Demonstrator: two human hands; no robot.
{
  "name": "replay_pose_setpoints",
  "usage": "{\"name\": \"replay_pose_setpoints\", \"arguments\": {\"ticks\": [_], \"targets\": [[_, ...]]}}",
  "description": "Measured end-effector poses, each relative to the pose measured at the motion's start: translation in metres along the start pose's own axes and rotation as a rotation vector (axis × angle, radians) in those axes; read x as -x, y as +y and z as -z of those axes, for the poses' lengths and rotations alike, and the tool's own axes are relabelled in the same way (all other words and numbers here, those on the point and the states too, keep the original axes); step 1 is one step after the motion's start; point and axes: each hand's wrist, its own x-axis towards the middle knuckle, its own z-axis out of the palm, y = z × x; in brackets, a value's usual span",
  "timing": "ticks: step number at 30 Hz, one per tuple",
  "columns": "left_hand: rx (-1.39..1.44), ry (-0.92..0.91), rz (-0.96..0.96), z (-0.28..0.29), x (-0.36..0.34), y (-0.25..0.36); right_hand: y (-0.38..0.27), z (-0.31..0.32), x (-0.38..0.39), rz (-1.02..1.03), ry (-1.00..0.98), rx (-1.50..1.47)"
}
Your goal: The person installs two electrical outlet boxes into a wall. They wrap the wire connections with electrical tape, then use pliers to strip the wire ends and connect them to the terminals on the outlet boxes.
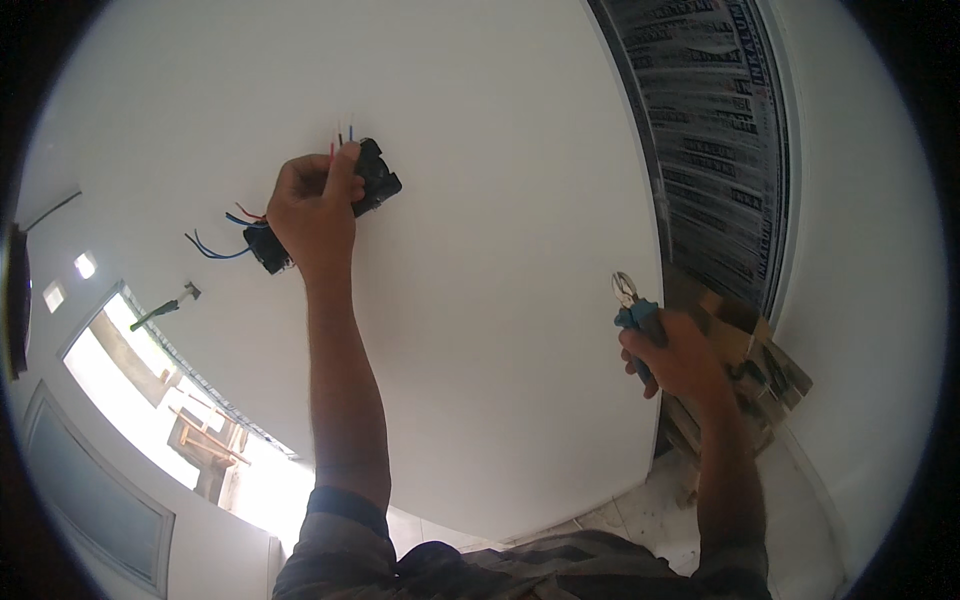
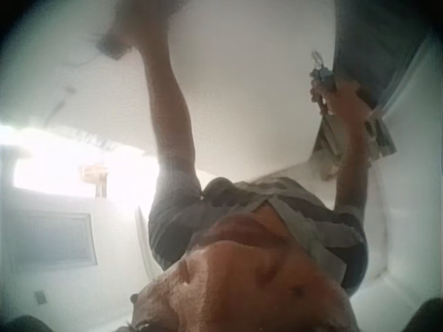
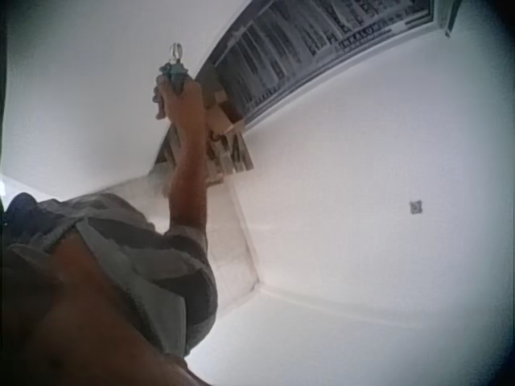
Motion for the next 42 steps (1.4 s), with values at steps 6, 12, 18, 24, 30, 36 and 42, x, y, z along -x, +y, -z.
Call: {"name": "replay_pose_setpoints", "arguments": {"ticks": [6,12,18,24,30,36,42], "targets": [[-0.209,-0.063,-0.398,0.018,-0.008,-0.024,0.033,0.016,0.003,-0.03,-0.019,-0.025],[-0.05,-0.052,-0.033,0.014,-0.008,-0.01,0.054,0.018,0.003,-0.124,-0.036,-0.108],[0.25,0.057,0.14,-0.006,-0.005,-0.016,0.076,0.011,-0.006,-0.216,-0.16,-0.15],[0.082,0.025,-0.026,-0.001,0.0,-0.029,0.092,0.008,-0.013,-0.168,-0.218,-0.123],[0.031,0.233,-0.031,0.038,0.01,-0.049,0.129,0.017,-0.011,-0.22,-0.199,-0.12],[-0.171,0.361,-0.058,0.081,-0.014,-0.087,0.127,0.004,-0.015,-0.193,-0.113,0.01],[-0.454,0.226,-0.022,0.075,-0.025,-0.079,0.161,0.009,-0.022,-0.371,-0.22,-0.001]]}}
